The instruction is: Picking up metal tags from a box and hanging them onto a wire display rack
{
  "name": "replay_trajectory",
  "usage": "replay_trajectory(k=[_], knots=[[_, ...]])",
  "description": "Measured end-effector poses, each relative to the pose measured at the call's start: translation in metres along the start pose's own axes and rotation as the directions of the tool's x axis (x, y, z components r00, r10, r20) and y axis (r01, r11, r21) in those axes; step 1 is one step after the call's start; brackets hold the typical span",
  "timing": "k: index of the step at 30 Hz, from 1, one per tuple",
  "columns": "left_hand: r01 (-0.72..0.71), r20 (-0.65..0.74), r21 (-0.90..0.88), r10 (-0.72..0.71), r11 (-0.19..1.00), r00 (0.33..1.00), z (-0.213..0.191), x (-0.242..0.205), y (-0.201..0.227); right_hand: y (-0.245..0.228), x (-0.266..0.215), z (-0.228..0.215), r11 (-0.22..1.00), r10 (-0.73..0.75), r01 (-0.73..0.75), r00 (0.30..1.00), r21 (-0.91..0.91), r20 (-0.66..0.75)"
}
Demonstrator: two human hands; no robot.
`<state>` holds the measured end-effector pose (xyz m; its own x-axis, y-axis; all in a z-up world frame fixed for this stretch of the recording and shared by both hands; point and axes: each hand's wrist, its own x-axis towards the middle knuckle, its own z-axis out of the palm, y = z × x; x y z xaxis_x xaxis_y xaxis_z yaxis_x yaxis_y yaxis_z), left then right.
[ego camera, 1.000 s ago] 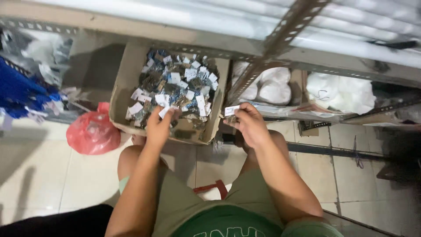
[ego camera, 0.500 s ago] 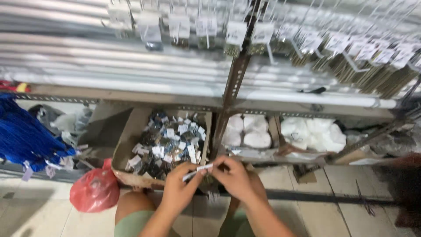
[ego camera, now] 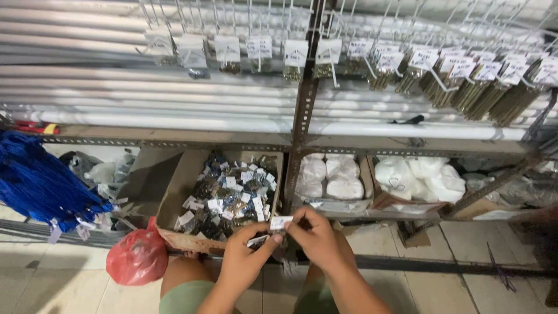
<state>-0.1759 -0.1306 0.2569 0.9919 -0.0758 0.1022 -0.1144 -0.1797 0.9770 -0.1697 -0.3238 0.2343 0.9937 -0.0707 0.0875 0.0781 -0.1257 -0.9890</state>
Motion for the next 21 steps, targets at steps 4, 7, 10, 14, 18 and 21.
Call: replay_trajectory(k=[4,7,10,14,18,21], knots=[[0.267,0.092,0.128,-0.28,0.955,0.956,0.003,-0.007,0.024,-0.06,-0.013,-0.007,0.933,0.299,-0.307,0.952,-0.186,-0.071],[0.235,0.073,0.084,-0.241,0.968,0.968,0.008,-0.008,0.018,-0.045,-0.012,-0.013,0.964,0.224,-0.226,0.974,-0.137,-0.027],[0.186,0.014,0.025,-0.186,0.982,0.982,0.016,-0.01,0.006,-0.013,-0.01,-0.018,0.995,0.096,-0.097,0.995,-0.035,-0.014],[0.138,-0.093,-0.083,-0.146,0.987,0.985,0.017,-0.023,0.035,0.011,-0.013,-0.02,0.984,0.009,0.011,0.994,0.178,-0.108],[0.092,-0.079,-0.075,-0.098,0.993,0.992,0.024,-0.021,0.026,0.009,-0.016,-0.025,0.976,-0.057,0.077,0.993,0.204,-0.1],[0.09,-0.075,-0.068,-0.095,0.994,0.993,0.029,-0.019,0.021,0.009,-0.015,-0.03,0.968,-0.079,0.101,0.991,0.229,-0.105]])
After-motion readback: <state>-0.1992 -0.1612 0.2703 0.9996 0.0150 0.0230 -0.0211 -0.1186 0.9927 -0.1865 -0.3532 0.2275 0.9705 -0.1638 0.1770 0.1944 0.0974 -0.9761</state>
